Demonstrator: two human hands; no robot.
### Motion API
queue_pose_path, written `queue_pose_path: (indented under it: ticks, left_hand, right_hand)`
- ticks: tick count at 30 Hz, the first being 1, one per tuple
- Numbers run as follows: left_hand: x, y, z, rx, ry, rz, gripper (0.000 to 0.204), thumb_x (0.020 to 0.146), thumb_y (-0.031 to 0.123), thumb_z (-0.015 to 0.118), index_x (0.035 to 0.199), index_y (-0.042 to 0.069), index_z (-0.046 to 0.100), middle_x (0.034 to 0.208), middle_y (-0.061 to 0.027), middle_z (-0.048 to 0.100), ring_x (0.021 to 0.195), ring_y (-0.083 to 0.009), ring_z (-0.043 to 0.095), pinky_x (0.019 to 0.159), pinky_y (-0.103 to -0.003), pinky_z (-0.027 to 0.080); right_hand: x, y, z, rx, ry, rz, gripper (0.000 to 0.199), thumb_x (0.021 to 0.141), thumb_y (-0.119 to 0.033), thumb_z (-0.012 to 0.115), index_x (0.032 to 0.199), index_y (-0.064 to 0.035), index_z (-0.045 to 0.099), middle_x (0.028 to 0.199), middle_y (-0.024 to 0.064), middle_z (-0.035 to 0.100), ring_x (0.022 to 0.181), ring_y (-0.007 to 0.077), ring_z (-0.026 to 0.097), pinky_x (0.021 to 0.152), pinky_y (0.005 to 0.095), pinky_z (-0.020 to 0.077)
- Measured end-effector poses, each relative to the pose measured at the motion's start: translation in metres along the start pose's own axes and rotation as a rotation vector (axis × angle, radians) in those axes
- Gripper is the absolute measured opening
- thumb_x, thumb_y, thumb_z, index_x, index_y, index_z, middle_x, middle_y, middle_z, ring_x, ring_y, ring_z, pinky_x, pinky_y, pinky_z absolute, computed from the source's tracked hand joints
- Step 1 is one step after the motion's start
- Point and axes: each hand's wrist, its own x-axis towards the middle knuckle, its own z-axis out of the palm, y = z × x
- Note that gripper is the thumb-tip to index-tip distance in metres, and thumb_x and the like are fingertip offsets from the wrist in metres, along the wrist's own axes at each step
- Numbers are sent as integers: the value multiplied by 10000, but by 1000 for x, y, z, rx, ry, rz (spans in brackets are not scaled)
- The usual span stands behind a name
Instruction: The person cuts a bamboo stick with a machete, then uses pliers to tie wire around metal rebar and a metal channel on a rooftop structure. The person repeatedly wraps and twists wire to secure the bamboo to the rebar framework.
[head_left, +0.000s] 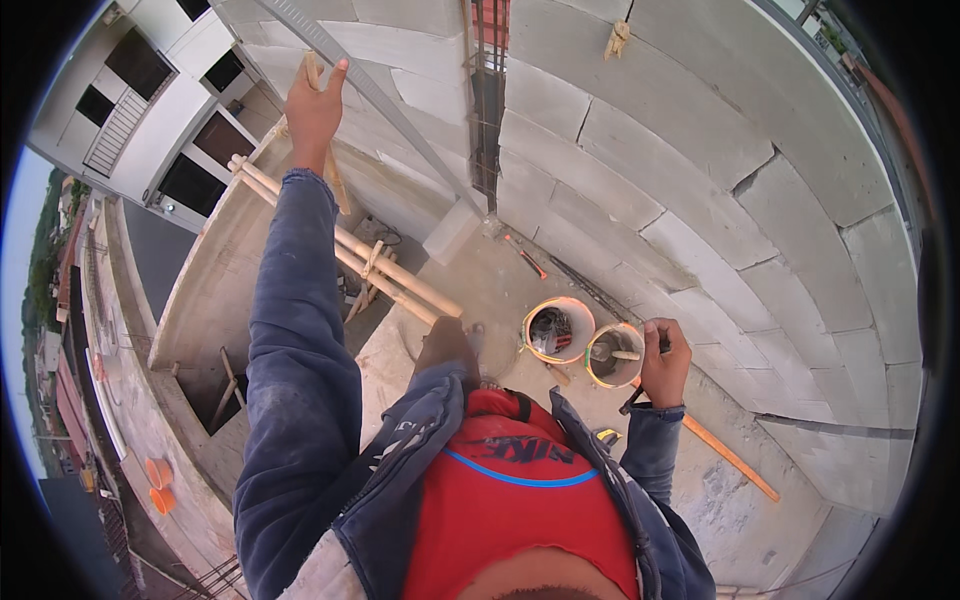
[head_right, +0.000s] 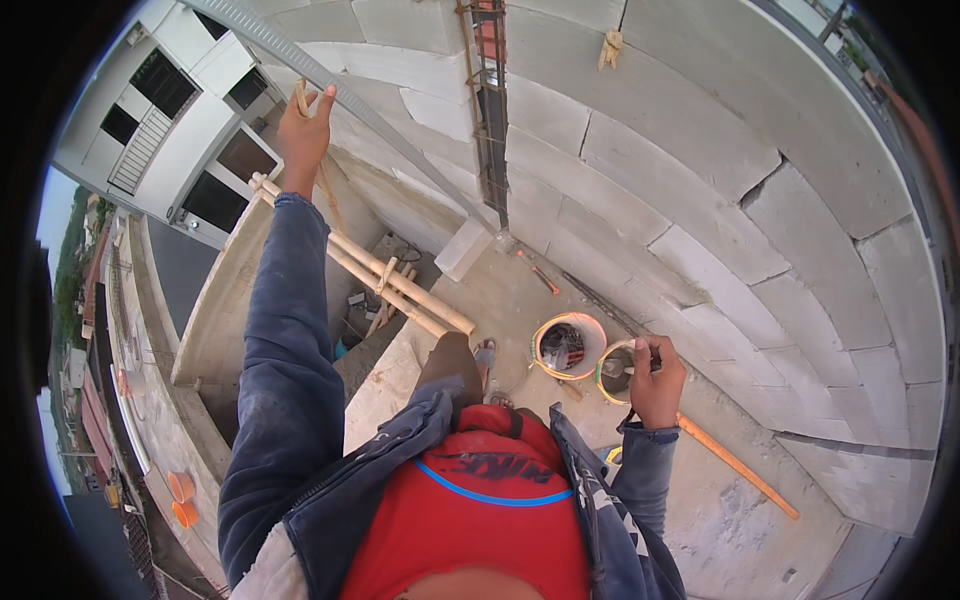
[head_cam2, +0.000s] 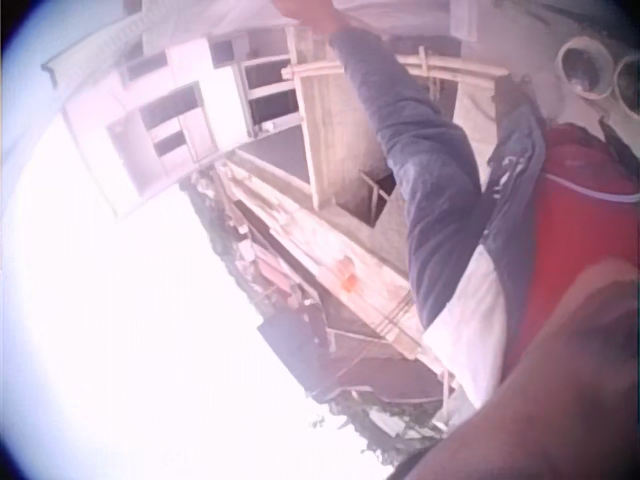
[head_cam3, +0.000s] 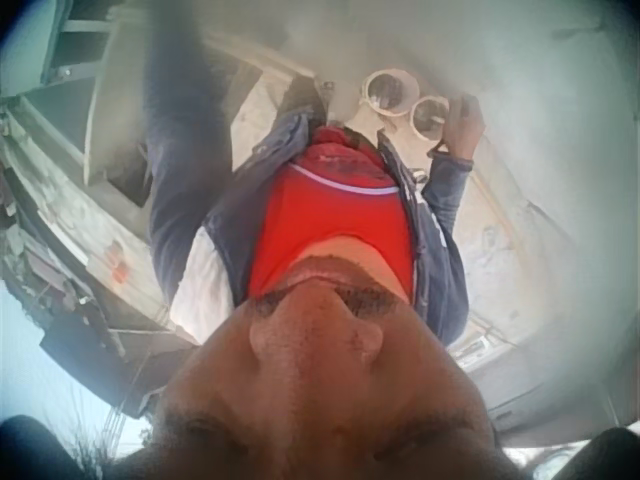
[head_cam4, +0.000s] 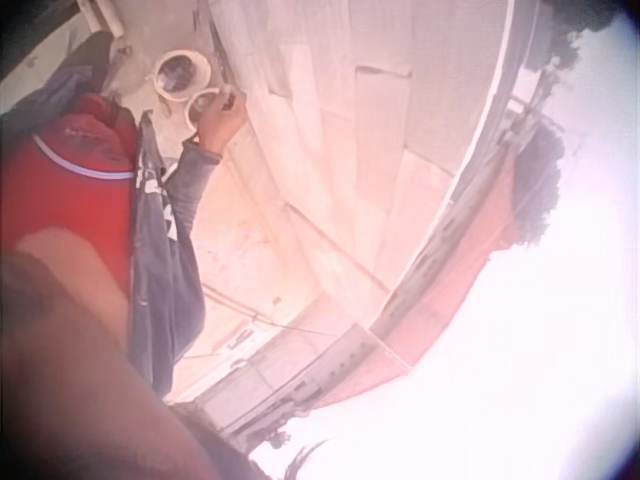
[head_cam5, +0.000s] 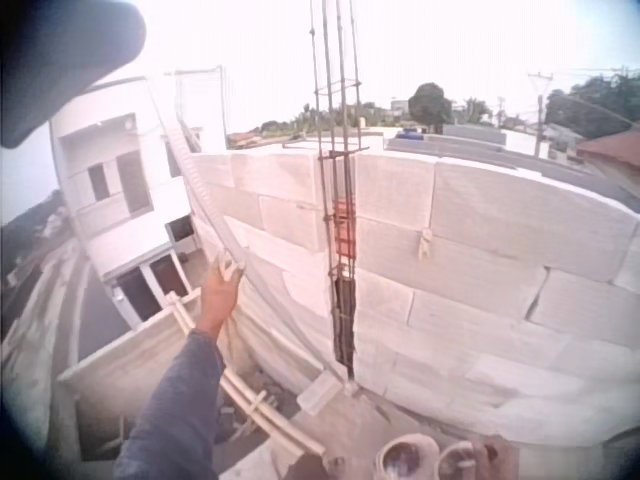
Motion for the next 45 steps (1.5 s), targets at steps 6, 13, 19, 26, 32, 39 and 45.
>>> queue_pose_path:
  ticks: [6,13,19,26,32,39,45]
  left_hand:
    - [30,11,57,-179,-5,58,343,1028,361,707,1171,49,717,1003,-154,783,925,-343,758,837,-433,568]
    - [84,45,151,-326,-185,127,382,1031,328,687,1289,50,633,958,-182,761,907,-397,750,808,-469,566]
    - [119,49,205,-407,-254,165,382,1025,296,682,1291,28,620,964,-221,750,905,-429,741,796,-490,564]
    - [128,43,244,-469,-269,176,380,1017,268,682,1303,23,632,1020,-258,746,948,-453,736,816,-500,573]
    - [130,59,269,-517,-270,198,399,1000,254,704,1310,11,638,1043,-266,741,959,-464,733,823,-504,578]
    - [141,62,281,-394,-226,195,408,992,260,721,1301,7,634,1009,-262,737,937,-467,729,811,-500,577]
    - [130,69,297,-337,-200,159,392,980,217,751,1264,-21,622,972,-218,748,891,-373,757,792,-432,574]
  right_hand:
    - [24,11,21,-76,-5,143,187,1056,-182,675,1021,0,698,840,104,740,768,156,683,724,333,539]
    - [106,-46,60,-147,121,120,172,1035,-157,693,990,9,695,787,100,717,724,137,645,687,325,521]
    - [187,-145,16,-27,300,-46,162,1046,-142,704,982,2,669,750,-9,601,700,63,489,640,261,425]
    - [245,-235,-45,-274,361,-245,153,1051,-132,685,1000,10,663,807,-9,579,737,76,469,666,259,384]
    - [282,-272,-95,-268,635,-417,107,1031,-82,657,996,18,641,888,61,622,779,133,520,722,299,424]
    - [373,-269,-158,-558,725,-487,120,1054,-92,615,1018,22,600,902,122,603,818,235,547,771,349,447]
    - [453,-219,-196,-569,746,-477,126,1064,-122,606,1045,1,589,943,120,591,840,263,564,774,355,453]
